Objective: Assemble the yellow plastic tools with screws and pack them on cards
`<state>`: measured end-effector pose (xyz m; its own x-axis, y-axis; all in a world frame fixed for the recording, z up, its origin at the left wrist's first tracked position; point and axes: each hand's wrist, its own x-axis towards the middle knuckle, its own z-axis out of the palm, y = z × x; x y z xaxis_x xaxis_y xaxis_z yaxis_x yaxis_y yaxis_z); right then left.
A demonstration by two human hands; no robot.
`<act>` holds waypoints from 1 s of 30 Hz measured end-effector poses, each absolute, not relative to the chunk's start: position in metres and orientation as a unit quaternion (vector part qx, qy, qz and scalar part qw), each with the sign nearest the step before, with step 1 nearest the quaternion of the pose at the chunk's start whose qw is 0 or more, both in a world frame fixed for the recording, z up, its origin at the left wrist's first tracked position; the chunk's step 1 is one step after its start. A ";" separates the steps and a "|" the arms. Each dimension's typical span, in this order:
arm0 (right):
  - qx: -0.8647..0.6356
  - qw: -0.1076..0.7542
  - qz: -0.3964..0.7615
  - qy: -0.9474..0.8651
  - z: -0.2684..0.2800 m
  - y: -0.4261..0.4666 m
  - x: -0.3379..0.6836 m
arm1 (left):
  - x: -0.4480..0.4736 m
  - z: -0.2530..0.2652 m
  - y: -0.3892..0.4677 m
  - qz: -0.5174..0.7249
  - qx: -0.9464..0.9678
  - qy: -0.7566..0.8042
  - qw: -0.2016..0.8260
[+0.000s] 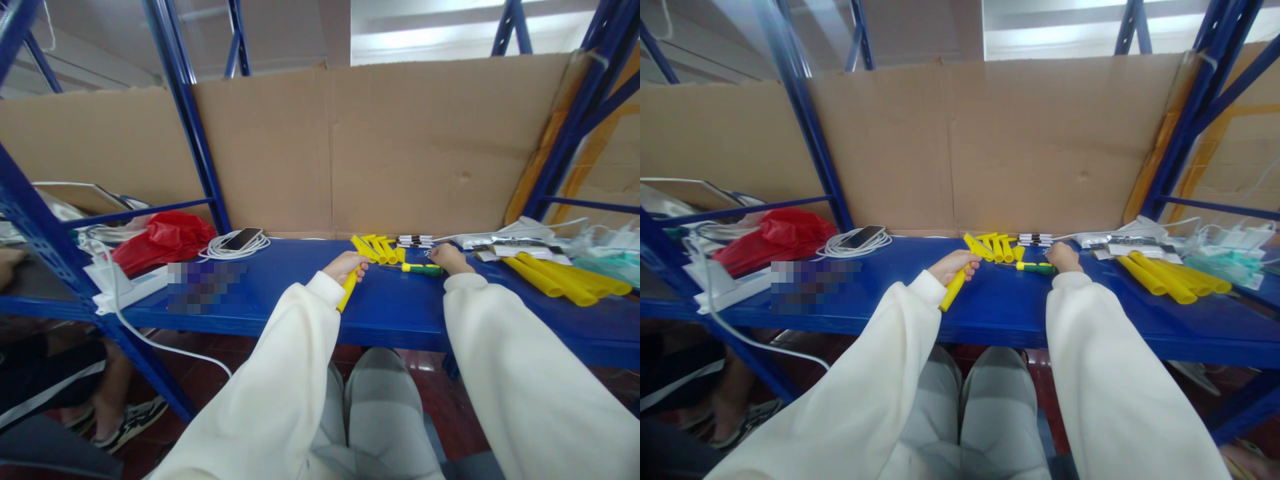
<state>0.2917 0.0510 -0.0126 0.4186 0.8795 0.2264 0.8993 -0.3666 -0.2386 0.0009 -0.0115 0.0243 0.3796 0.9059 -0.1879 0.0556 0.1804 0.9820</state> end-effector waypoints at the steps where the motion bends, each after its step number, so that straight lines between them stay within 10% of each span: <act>1: -0.826 0.163 -0.030 -0.539 -0.012 0.051 0.291 | 0.001 0.024 -0.012 0.340 0.543 0.443 0.628; 30: -0.795 0.195 -0.029 -0.573 -0.009 0.054 0.288 | 0.000 0.022 -0.008 0.366 0.524 0.444 0.628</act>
<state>0.2884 0.0542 -0.0090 0.3412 0.9006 0.2692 0.9232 -0.2672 -0.2764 -0.0004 -0.0083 0.0215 0.3381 0.9246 -0.1754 0.0056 0.1844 0.9828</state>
